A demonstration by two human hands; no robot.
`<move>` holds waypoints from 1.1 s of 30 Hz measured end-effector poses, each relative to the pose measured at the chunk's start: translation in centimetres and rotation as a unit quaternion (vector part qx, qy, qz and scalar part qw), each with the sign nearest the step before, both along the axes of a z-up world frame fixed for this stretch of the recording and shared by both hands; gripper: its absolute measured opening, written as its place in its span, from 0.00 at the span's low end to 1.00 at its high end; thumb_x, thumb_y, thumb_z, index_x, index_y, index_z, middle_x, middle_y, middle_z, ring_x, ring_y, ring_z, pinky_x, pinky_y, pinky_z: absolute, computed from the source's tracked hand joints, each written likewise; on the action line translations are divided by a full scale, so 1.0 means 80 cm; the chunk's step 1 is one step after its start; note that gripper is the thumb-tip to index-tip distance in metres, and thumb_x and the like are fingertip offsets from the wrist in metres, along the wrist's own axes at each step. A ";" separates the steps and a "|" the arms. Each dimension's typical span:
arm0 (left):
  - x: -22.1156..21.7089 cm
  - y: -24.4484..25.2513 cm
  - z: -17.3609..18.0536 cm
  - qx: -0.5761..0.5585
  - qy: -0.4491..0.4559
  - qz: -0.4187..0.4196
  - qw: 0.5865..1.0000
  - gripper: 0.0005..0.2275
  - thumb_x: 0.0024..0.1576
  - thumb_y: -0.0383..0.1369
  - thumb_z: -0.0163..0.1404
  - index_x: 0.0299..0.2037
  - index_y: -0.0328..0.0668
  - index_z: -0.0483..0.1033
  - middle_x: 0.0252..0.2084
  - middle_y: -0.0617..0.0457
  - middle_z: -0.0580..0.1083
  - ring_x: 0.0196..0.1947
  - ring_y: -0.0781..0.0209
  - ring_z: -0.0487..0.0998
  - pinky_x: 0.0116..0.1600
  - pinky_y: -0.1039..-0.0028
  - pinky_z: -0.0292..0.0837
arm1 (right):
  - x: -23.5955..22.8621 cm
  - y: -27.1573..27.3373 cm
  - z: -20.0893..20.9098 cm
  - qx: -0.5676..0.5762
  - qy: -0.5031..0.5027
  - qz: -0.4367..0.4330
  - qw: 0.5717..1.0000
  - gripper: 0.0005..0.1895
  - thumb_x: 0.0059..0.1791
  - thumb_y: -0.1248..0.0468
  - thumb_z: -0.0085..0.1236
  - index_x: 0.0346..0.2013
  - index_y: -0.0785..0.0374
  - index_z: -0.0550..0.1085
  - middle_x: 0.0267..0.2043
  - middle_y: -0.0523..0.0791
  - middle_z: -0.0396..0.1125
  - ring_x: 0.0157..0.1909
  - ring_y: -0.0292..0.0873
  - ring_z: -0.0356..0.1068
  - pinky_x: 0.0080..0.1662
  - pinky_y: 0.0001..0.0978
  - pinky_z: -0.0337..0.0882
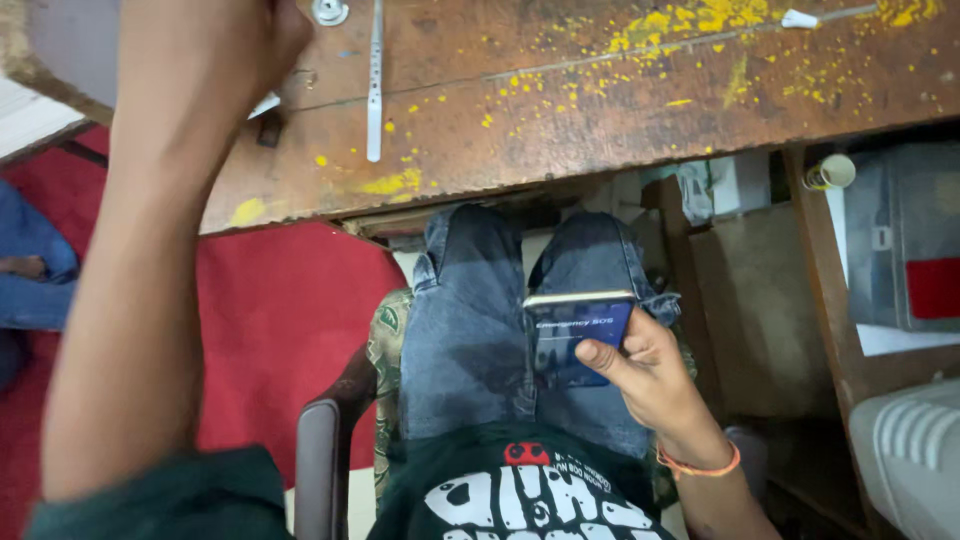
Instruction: The person holds a smartphone and wraps an orange rubber band around it multiple times. They rotate the phone to adjust the band's position and ensure it is secure, then inspect the wrapped device.
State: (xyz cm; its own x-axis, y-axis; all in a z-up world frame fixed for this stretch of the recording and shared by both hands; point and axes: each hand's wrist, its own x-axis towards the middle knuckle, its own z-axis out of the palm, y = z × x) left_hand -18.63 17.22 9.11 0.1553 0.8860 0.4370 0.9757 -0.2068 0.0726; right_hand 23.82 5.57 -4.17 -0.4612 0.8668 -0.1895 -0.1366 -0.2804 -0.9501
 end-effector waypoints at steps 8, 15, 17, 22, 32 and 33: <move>0.212 -0.180 -0.090 -0.258 -0.739 -0.120 0.611 0.02 0.60 0.25 0.54 0.40 0.35 0.75 0.40 0.53 0.80 0.42 0.70 0.80 0.49 0.78 0.77 | 0.020 -0.010 -0.015 -0.188 0.215 0.135 0.949 0.20 0.53 0.65 0.62 0.57 0.72 0.71 0.51 0.55 0.74 0.54 0.52 0.75 0.56 0.57 0.76; 0.243 -0.213 -0.107 -0.260 -0.740 -0.087 0.615 0.03 0.60 0.23 0.54 0.43 0.33 0.76 0.36 0.57 0.78 0.36 0.76 0.76 0.41 0.82 0.73 | 0.016 -0.018 -0.021 -0.279 0.312 0.162 0.894 0.24 0.55 0.61 0.62 0.61 0.71 0.69 0.53 0.55 0.73 0.57 0.54 0.74 0.58 0.69 0.73; 0.241 -0.216 -0.103 -0.278 -0.723 -0.104 0.624 0.04 0.60 0.23 0.55 0.43 0.33 0.76 0.36 0.58 0.78 0.35 0.77 0.75 0.40 0.82 0.73 | 0.015 -0.020 -0.022 -0.290 0.327 0.158 0.885 0.27 0.54 0.60 0.62 0.63 0.68 0.64 0.54 0.54 0.73 0.56 0.53 0.74 0.56 0.66 0.75; 0.244 -0.214 -0.103 -0.286 -0.702 -0.094 0.646 0.03 0.59 0.25 0.56 0.41 0.34 0.77 0.33 0.59 0.78 0.33 0.78 0.75 0.37 0.82 0.73 | 0.011 -0.017 -0.019 -0.284 0.359 0.170 0.873 0.42 0.55 0.59 0.63 0.77 0.66 0.52 0.51 0.52 0.74 0.53 0.56 0.75 0.54 0.58 0.76; 0.245 -0.216 -0.082 -0.152 -0.582 -0.095 0.793 0.04 0.57 0.24 0.58 0.40 0.36 0.79 0.33 0.53 0.78 0.30 0.64 0.77 0.37 0.76 0.74 | 0.025 -0.023 -0.036 -0.307 0.327 0.182 0.875 0.24 0.55 0.57 0.62 0.56 0.73 0.69 0.54 0.52 0.71 0.52 0.57 0.75 0.54 0.61 0.77; 0.244 -0.217 -0.082 -0.144 -0.574 -0.106 0.799 0.04 0.57 0.24 0.58 0.40 0.37 0.79 0.34 0.53 0.78 0.31 0.63 0.77 0.37 0.76 0.74 | 0.026 -0.024 -0.037 -0.307 0.335 0.185 0.872 0.22 0.57 0.58 0.62 0.59 0.71 0.69 0.55 0.52 0.71 0.54 0.56 0.74 0.56 0.62 0.77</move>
State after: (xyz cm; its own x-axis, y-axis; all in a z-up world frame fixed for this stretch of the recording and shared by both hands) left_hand 0.91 -0.12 2.54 -0.0419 0.9827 0.1806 0.1767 -0.1706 0.9694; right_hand 25.89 3.63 -7.12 -0.8728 0.4657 -0.1464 -0.3953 -0.8502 -0.3476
